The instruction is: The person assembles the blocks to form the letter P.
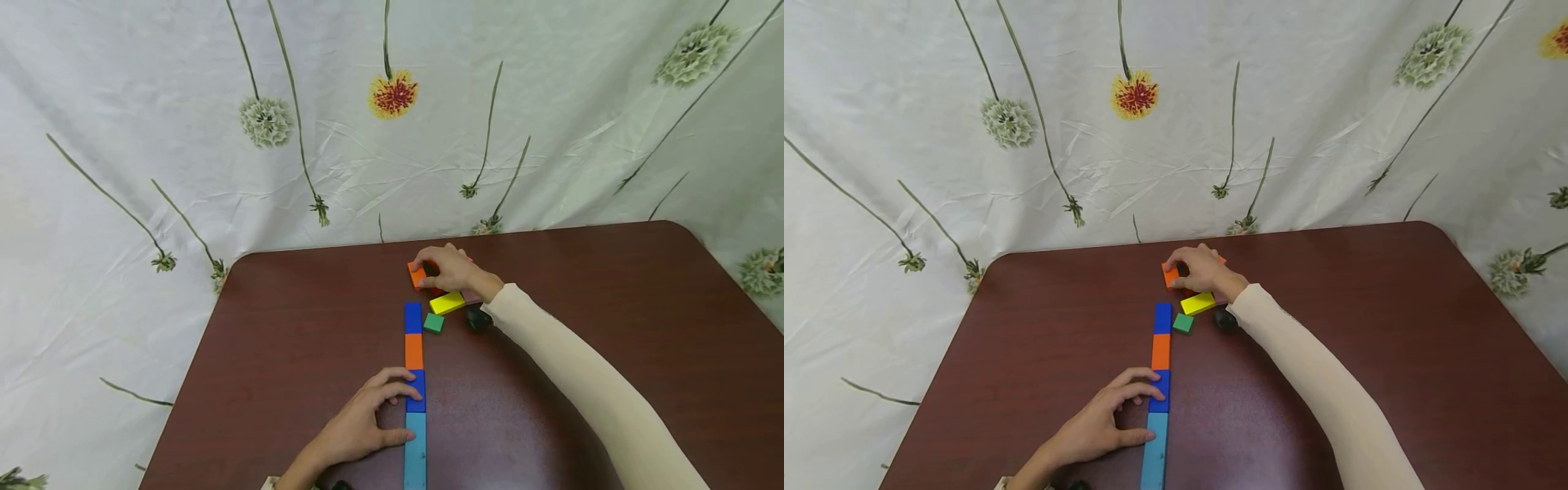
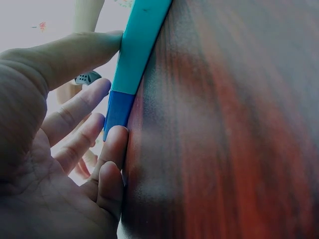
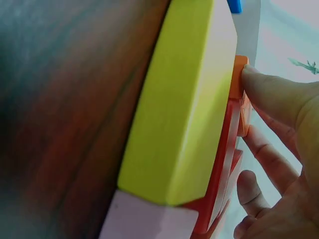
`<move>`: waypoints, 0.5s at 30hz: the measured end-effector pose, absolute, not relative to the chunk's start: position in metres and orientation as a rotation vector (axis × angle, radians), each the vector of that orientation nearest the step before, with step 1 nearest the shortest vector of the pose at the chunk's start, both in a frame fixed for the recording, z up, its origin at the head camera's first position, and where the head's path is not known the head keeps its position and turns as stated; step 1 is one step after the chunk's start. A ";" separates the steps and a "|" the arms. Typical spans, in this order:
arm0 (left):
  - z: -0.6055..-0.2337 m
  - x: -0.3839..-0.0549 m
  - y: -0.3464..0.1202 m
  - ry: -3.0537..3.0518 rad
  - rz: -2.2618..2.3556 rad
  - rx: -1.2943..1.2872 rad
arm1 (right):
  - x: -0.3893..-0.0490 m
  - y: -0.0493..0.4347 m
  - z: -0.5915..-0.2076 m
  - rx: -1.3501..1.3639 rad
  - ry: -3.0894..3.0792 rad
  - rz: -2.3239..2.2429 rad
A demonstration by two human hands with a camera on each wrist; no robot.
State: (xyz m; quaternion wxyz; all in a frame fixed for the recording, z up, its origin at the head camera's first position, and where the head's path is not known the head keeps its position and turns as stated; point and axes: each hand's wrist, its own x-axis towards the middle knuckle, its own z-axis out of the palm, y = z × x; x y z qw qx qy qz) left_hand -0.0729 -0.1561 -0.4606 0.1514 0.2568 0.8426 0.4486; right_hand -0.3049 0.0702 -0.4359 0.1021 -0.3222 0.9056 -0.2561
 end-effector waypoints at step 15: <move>-0.463 -0.073 -0.156 2.418 1.287 0.736 | -0.292 0.063 -0.437 -0.990 2.705 -0.708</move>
